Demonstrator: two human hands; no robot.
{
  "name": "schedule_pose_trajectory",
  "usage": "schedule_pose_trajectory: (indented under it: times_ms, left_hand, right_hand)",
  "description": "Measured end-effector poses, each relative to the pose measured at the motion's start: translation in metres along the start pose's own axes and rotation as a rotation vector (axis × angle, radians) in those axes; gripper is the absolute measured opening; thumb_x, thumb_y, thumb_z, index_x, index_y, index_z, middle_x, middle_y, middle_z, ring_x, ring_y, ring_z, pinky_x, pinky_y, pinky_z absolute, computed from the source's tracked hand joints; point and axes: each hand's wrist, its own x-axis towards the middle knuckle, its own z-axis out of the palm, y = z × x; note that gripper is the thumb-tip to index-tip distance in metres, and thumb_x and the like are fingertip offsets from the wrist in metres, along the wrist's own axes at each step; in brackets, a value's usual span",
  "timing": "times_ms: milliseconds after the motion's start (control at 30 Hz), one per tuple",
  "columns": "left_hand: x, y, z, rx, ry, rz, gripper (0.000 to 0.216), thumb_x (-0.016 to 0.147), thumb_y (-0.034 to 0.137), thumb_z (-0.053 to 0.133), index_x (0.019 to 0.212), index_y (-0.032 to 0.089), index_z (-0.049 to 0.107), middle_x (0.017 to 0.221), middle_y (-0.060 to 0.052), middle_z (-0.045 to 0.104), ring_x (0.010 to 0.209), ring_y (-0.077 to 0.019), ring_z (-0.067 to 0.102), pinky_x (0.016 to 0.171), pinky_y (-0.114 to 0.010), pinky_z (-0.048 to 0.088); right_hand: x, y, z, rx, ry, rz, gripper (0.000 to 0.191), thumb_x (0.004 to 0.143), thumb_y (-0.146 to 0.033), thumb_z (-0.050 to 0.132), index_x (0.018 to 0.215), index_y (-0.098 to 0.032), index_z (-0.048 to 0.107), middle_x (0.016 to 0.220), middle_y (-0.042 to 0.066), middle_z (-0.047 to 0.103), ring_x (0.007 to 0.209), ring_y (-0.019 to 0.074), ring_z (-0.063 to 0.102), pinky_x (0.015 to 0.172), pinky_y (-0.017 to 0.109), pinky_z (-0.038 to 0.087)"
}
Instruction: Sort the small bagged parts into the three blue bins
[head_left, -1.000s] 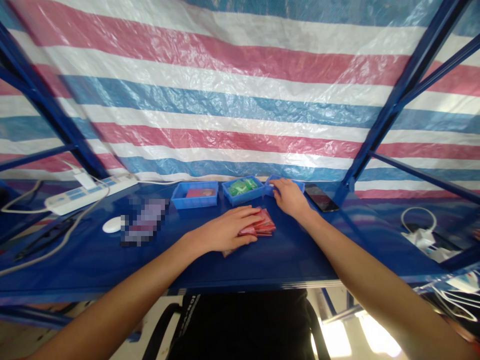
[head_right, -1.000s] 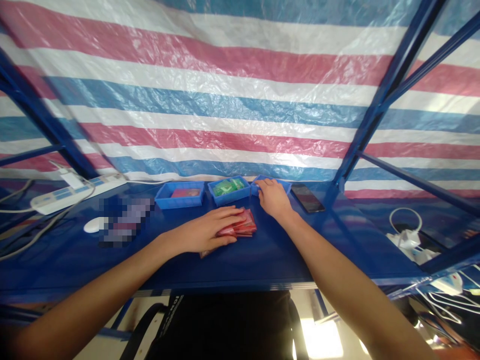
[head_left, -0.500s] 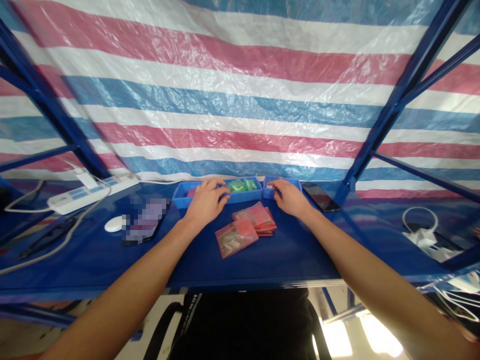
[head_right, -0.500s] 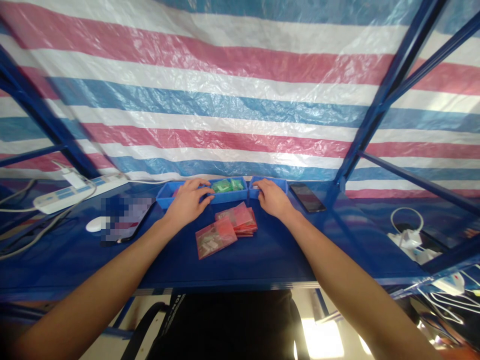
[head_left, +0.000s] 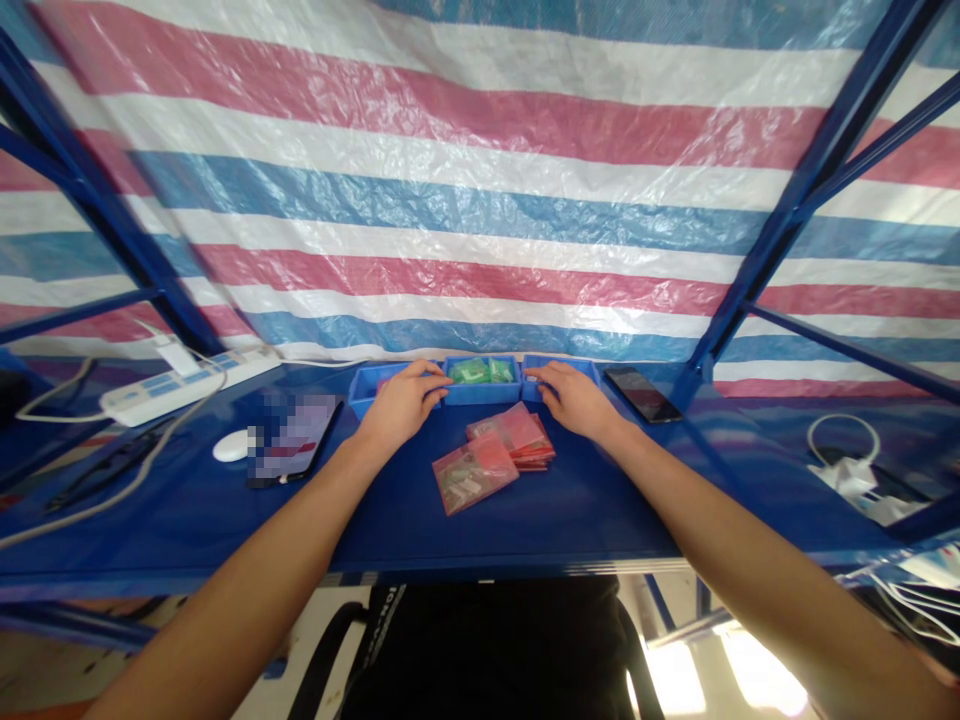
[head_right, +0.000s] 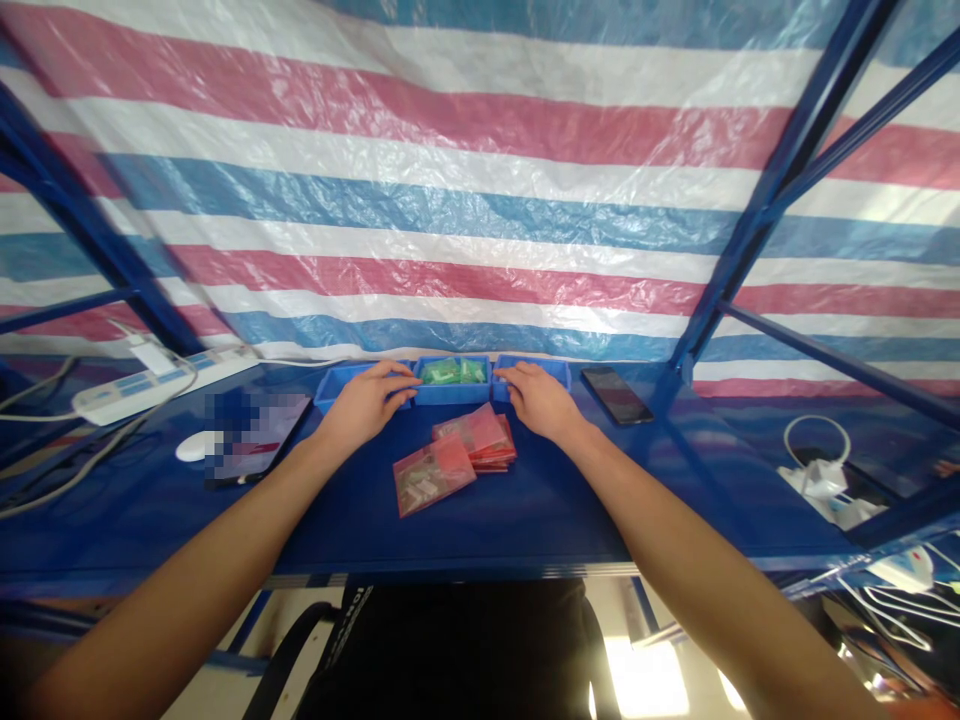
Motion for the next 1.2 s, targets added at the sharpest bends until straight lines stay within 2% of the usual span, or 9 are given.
schedule_pose_trajectory:
  times_ms: [233,433,633,800,867,967,1100,1200]
  left_hand:
    - [0.002,0.007,0.003,-0.060,-0.020,0.036,0.036,0.104,0.035,0.051,0.122,0.026,0.081,0.130,-0.009,0.070,0.106,-0.0241,0.073,0.101,-0.042,0.059]
    - [0.004,-0.001,0.007,-0.131,-0.016,0.067,0.036,0.104,0.031,0.053,0.123,0.025,0.082,0.128,-0.009,0.070,0.096,-0.0219,0.074,0.095,-0.040,0.060]
    - [0.007,-0.005,0.008,-0.142,-0.009,0.081,0.034,0.103,0.030,0.056,0.122,0.025,0.082,0.125,-0.010,0.071,0.099,-0.0240,0.074,0.096,-0.042,0.060]
    - [0.006,0.004,0.011,-0.043,0.071,0.090,0.029,0.099,0.025,0.062,0.119,0.023,0.082,0.123,-0.010,0.071,0.117,-0.0302,0.066,0.111,-0.050,0.052]
    - [0.005,0.012,0.011,-0.022,0.114,0.102,0.027,0.099,0.025,0.063,0.118,0.023,0.081,0.126,-0.011,0.071,0.122,-0.0311,0.062,0.114,-0.052,0.049]
    - [0.003,0.028,0.009,-0.040,0.149,0.145,0.025,0.102,0.027,0.060,0.116,0.022,0.080,0.126,-0.011,0.070,0.123,-0.0295,0.061,0.113,-0.050,0.049]
    - [0.003,0.045,0.008,-0.096,0.131,0.202,0.023,0.102,0.024,0.058,0.113,0.022,0.079,0.122,-0.010,0.071,0.119,-0.0277,0.062,0.111,-0.050,0.049]
    - [0.003,0.050,0.009,-0.124,0.108,0.211,0.021,0.102,0.024,0.060,0.111,0.022,0.079,0.120,-0.010,0.072,0.117,-0.0278,0.063,0.110,-0.050,0.049]
  right_hand:
    - [-0.001,0.003,0.000,-0.030,-0.053,0.015,0.050,0.103,-0.011,0.048,0.148,-0.024,0.067,0.116,0.013,0.071,0.112,0.0275,0.066,0.103,0.040,0.054]
    - [-0.002,0.004,-0.003,-0.006,-0.062,0.015,0.051,0.103,-0.012,0.049,0.149,-0.025,0.067,0.116,0.013,0.071,0.111,0.0275,0.067,0.104,0.040,0.055]
    - [-0.002,0.003,-0.002,-0.008,-0.028,-0.003,0.042,0.106,-0.019,0.052,0.144,-0.024,0.071,0.116,0.013,0.071,0.111,0.0288,0.067,0.104,0.043,0.055]
    - [-0.001,-0.018,-0.015,0.040,0.115,-0.141,0.033,0.104,-0.042,0.064,0.124,-0.022,0.080,0.115,0.014,0.072,0.114,0.0325,0.064,0.109,0.052,0.050]
    - [-0.001,-0.031,-0.020,0.163,0.061,-0.215,0.032,0.103,-0.047,0.067,0.121,-0.024,0.081,0.107,0.011,0.074,0.106,0.0297,0.067,0.103,0.049,0.053]
    - [-0.004,-0.050,-0.020,0.304,-0.028,-0.305,0.038,0.096,-0.053,0.076,0.120,-0.024,0.080,0.109,0.010,0.076,0.106,0.0287,0.067,0.101,0.047,0.053]
    - [-0.007,-0.070,-0.010,0.331,-0.124,-0.409,0.060,0.081,-0.060,0.088,0.128,-0.025,0.077,0.122,0.011,0.074,0.116,0.0309,0.063,0.109,0.050,0.049]
    - [-0.007,-0.077,-0.005,0.317,-0.163,-0.454,0.060,0.080,-0.057,0.090,0.130,-0.026,0.077,0.129,0.010,0.073,0.123,0.0308,0.060,0.114,0.050,0.044]
